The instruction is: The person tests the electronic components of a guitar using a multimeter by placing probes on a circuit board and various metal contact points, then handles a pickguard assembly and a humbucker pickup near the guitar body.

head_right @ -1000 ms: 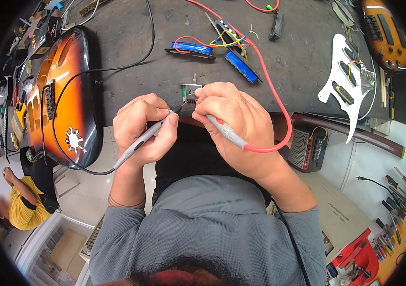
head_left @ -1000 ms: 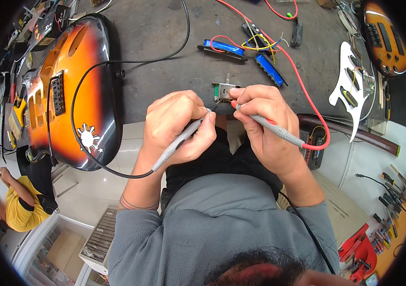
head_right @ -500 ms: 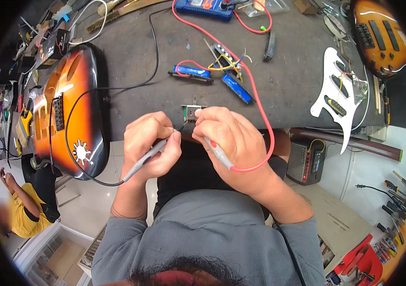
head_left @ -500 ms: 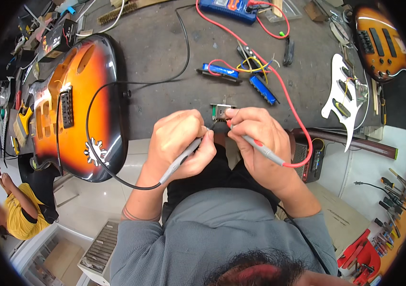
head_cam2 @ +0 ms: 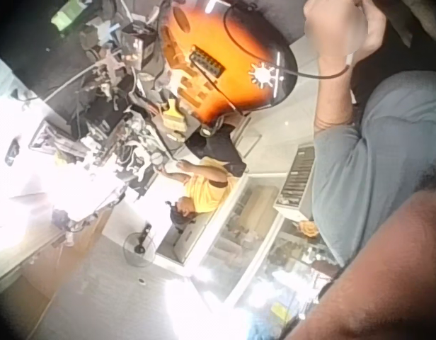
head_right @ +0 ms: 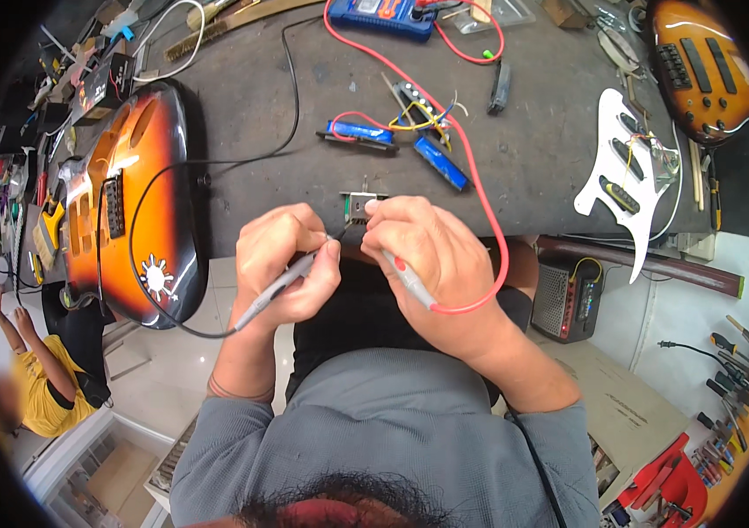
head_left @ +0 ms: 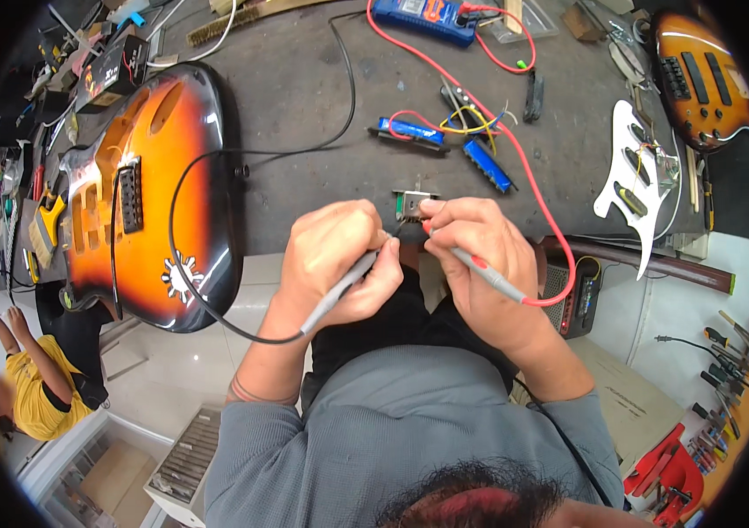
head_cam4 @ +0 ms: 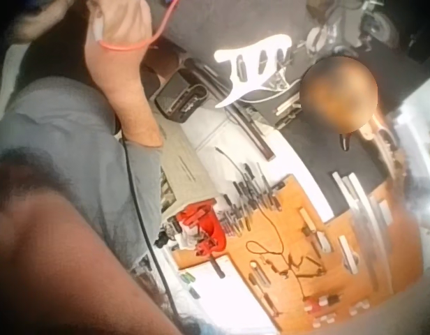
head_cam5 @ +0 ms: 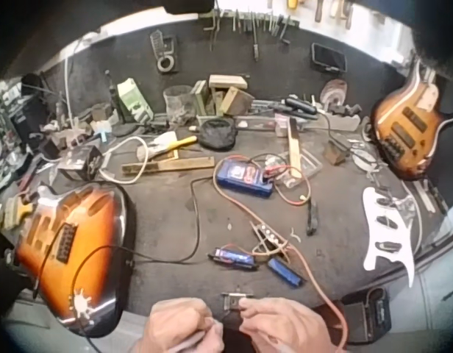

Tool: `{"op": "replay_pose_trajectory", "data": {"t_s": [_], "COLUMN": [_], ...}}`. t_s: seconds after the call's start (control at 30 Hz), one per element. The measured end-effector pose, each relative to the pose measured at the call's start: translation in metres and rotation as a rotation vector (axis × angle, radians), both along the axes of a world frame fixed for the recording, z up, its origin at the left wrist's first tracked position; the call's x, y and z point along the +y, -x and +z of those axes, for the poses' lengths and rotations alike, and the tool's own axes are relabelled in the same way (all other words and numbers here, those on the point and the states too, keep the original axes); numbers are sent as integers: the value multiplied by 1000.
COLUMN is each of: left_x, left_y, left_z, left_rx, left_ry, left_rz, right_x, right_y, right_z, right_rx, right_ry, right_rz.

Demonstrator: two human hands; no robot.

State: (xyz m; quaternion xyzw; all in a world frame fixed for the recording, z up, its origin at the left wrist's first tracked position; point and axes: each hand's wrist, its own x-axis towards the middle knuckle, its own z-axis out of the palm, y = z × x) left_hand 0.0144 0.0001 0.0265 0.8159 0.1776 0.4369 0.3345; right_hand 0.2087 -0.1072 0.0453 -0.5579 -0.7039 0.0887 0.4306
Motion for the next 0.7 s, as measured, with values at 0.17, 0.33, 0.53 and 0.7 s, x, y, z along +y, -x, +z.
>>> {"op": "replay_pose_trajectory", "data": {"t_s": [0.17,0.33,0.53,0.7], "left_x": [1,-1,-1,0], "left_y": [7,4,3,3], "left_z": [-8,-7,-6,-5], "left_rx": [-78,-29,-6,-2], "left_ry": [78,16,-22,-20], "left_rz": [7,17,26,10], "right_x": [-1,-2,-3,-2], "right_y": [3,3,3,3], "right_z": [1,-1,-2,-3], "right_rx": [7,4,-4,-9], "right_ry": [-1,-5,-13,-15], "right_rz": [-8,-5,-2,-4]}}
